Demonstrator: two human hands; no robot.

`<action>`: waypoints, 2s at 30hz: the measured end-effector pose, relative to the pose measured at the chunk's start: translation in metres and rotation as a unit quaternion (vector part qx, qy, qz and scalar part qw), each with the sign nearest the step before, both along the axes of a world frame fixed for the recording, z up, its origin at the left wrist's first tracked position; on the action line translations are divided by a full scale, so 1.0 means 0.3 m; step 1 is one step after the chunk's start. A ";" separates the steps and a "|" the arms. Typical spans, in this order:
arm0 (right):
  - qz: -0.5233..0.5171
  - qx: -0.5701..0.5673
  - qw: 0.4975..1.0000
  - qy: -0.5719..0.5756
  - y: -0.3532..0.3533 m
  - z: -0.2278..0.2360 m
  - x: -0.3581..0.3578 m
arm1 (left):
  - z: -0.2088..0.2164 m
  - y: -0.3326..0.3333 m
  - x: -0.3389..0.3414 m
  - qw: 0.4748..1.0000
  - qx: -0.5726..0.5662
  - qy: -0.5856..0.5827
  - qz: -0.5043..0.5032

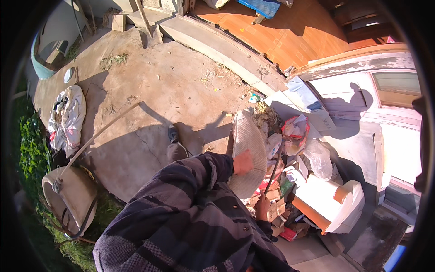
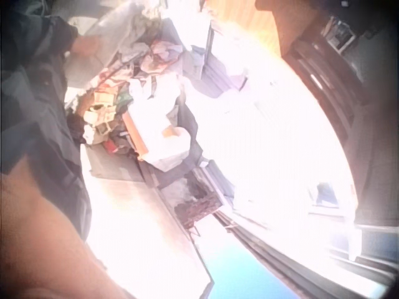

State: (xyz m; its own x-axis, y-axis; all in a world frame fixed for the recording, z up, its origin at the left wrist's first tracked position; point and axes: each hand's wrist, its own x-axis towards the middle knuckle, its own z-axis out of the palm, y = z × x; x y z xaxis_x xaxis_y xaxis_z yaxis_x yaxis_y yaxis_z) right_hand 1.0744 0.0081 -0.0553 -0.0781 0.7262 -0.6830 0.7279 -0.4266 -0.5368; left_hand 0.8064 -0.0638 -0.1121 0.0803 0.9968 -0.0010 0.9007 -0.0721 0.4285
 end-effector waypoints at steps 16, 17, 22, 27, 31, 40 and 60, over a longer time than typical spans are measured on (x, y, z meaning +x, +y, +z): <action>0.243 0.203 0.949 0.001 -0.059 -0.013 -0.956 | 0.472 -0.510 -0.971 0.925 0.040 -0.043 0.374; 0.250 0.203 0.947 0.007 -0.059 -0.006 -1.030 | 0.475 -0.527 -1.024 0.905 0.038 -0.038 0.421; 0.326 0.201 0.923 0.034 -0.030 0.011 -1.366 | 0.437 -0.664 -1.284 0.817 0.065 -0.036 0.571; 0.343 0.036 0.936 0.069 0.051 -0.056 -1.746 | 0.316 -0.811 -1.502 0.744 0.072 -0.022 0.664; 0.503 0.001 0.864 -0.003 0.153 -0.082 -2.022 | 0.245 -0.876 -1.631 0.705 -0.030 -0.062 0.706; 0.659 -0.009 0.743 -0.116 0.358 -0.036 -2.432 | 0.191 -0.760 -1.750 0.684 -0.076 -0.067 0.723; 0.628 -0.101 0.732 -0.244 0.091 0.121 -2.801 | -0.137 -1.178 -1.619 0.417 -0.026 -0.417 0.807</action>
